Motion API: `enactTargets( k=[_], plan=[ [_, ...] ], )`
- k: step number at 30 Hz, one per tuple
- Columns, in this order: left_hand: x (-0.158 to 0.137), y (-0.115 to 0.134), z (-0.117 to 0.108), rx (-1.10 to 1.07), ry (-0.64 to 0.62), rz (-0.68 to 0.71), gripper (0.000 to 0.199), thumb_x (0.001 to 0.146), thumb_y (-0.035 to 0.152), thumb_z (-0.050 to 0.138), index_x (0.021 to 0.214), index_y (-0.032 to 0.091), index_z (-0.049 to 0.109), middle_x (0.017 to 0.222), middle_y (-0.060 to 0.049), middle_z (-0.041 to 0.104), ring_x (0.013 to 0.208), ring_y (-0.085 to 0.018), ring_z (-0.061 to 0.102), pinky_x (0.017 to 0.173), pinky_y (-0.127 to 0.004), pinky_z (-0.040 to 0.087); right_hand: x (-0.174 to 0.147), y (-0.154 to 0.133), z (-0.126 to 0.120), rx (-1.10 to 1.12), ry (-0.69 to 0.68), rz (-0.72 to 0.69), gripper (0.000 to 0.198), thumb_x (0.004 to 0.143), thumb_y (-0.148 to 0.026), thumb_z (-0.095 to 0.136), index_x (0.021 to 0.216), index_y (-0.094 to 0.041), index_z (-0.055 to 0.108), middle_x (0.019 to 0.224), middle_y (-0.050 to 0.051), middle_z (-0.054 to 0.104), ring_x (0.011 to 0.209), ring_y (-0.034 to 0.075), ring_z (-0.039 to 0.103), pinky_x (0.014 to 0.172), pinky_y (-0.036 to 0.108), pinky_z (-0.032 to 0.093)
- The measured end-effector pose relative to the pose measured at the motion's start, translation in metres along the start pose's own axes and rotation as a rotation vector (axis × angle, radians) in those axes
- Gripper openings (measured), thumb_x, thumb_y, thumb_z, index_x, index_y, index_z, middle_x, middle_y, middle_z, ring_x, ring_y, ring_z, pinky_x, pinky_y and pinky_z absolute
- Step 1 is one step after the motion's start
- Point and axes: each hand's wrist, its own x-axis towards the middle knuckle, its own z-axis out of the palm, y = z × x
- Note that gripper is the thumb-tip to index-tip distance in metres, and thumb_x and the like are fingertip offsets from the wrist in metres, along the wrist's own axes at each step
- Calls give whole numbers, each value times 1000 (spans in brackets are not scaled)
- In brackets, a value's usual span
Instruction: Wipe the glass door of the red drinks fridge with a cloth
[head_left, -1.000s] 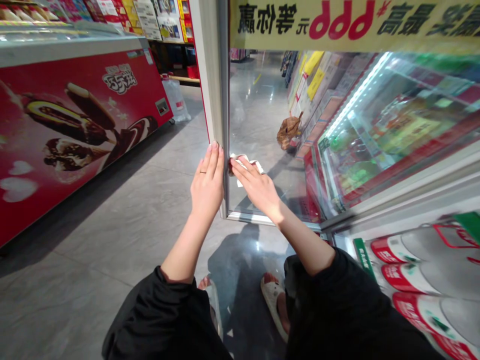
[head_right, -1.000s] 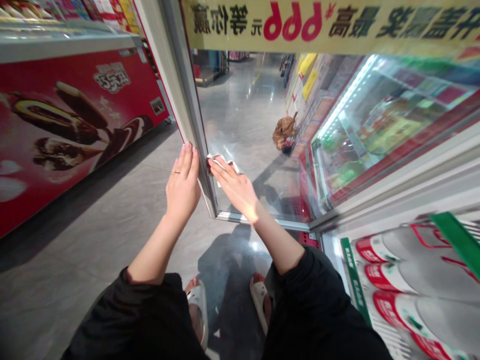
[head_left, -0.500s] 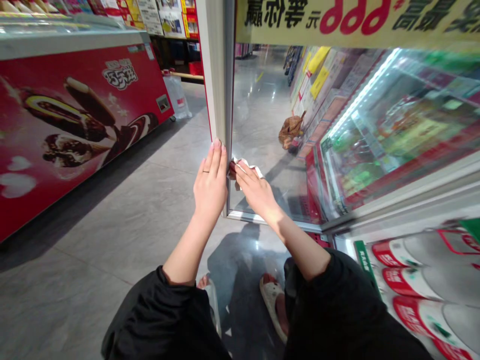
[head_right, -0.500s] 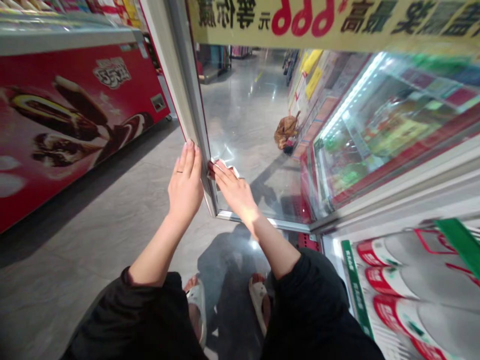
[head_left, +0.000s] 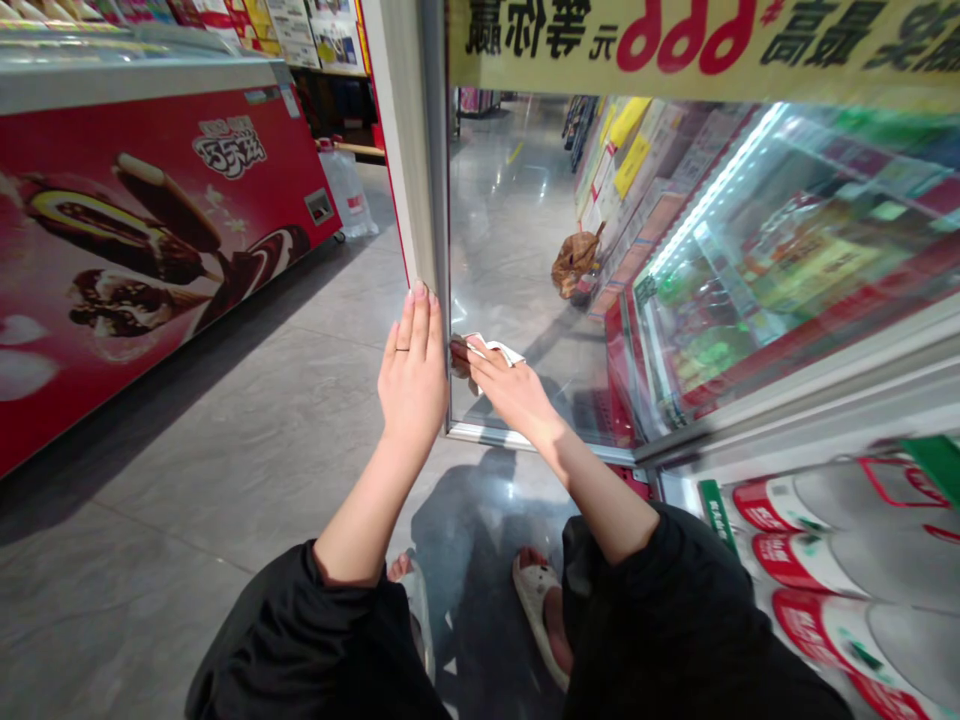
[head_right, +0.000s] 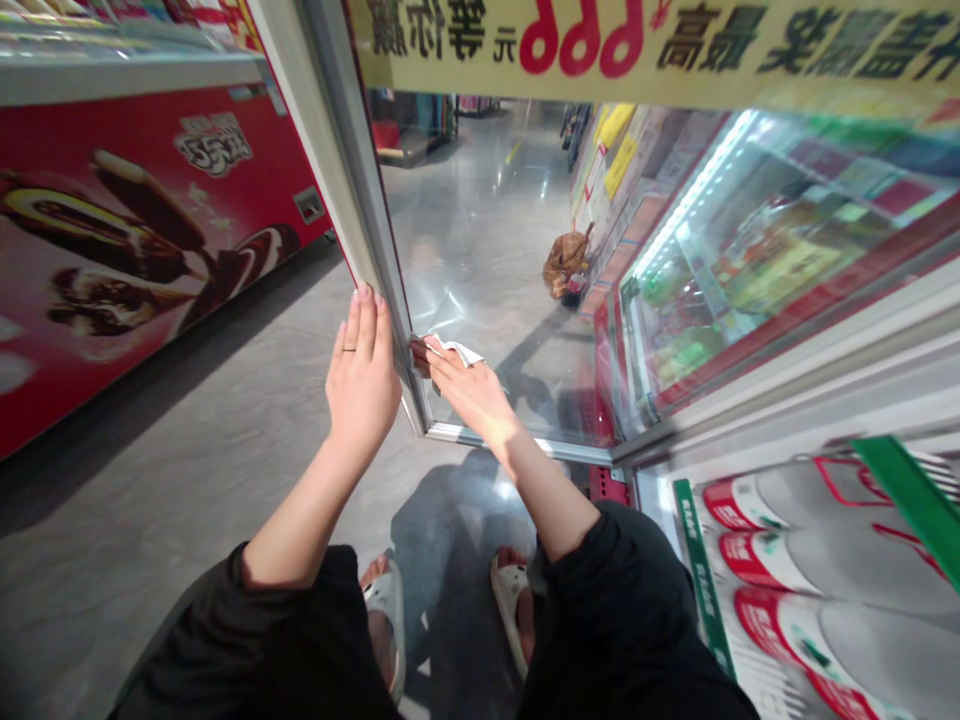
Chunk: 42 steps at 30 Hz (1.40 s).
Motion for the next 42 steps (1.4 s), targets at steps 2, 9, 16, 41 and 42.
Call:
enactTargets(
  k=[2, 9, 16, 41, 42],
  plan=[
    [0, -1, 0, -28, -7, -10, 72, 113, 10, 30, 183, 17, 14, 188, -13, 28, 176, -23, 24, 146, -44, 24, -7, 7, 2, 7, -3, -9, 65, 105, 3, 35, 159, -16, 64, 174, 5, 55, 166, 22, 49, 112, 37, 66],
    [1, 5, 1, -219, -23, -74, 77, 111, 10, 29, 185, 24, 10, 190, -9, 21, 176, -27, 21, 147, -48, 16, -20, 31, -11, 41, 103, 87, 86, 104, 4, 22, 184, -28, 18, 183, -1, 39, 172, 23, 34, 132, 41, 53],
    [0, 2, 8, -206, 20, -62, 74, 113, 12, 28, 185, 24, 12, 190, -9, 19, 176, -25, 21, 147, -46, 15, -28, 35, 3, 82, 53, -2, 84, 105, -1, 26, 183, -29, 18, 183, -2, 40, 171, 21, 39, 126, 34, 58],
    [23, 6, 20, -197, -16, -128, 79, 106, 9, 30, 184, 20, 19, 190, -9, 22, 177, -25, 17, 146, -51, 19, -33, 69, -28, 92, 89, 114, 95, 99, 7, 26, 184, -33, 11, 183, -3, 41, 173, 23, 32, 137, 48, 47],
    [24, 7, 20, -200, -24, -135, 79, 106, 9, 31, 183, 20, 20, 190, -9, 23, 177, -25, 18, 146, -51, 19, -29, 67, -27, 88, 105, 120, 96, 99, 7, 26, 184, -33, 10, 183, -3, 40, 174, 23, 31, 136, 48, 48]
  ],
)
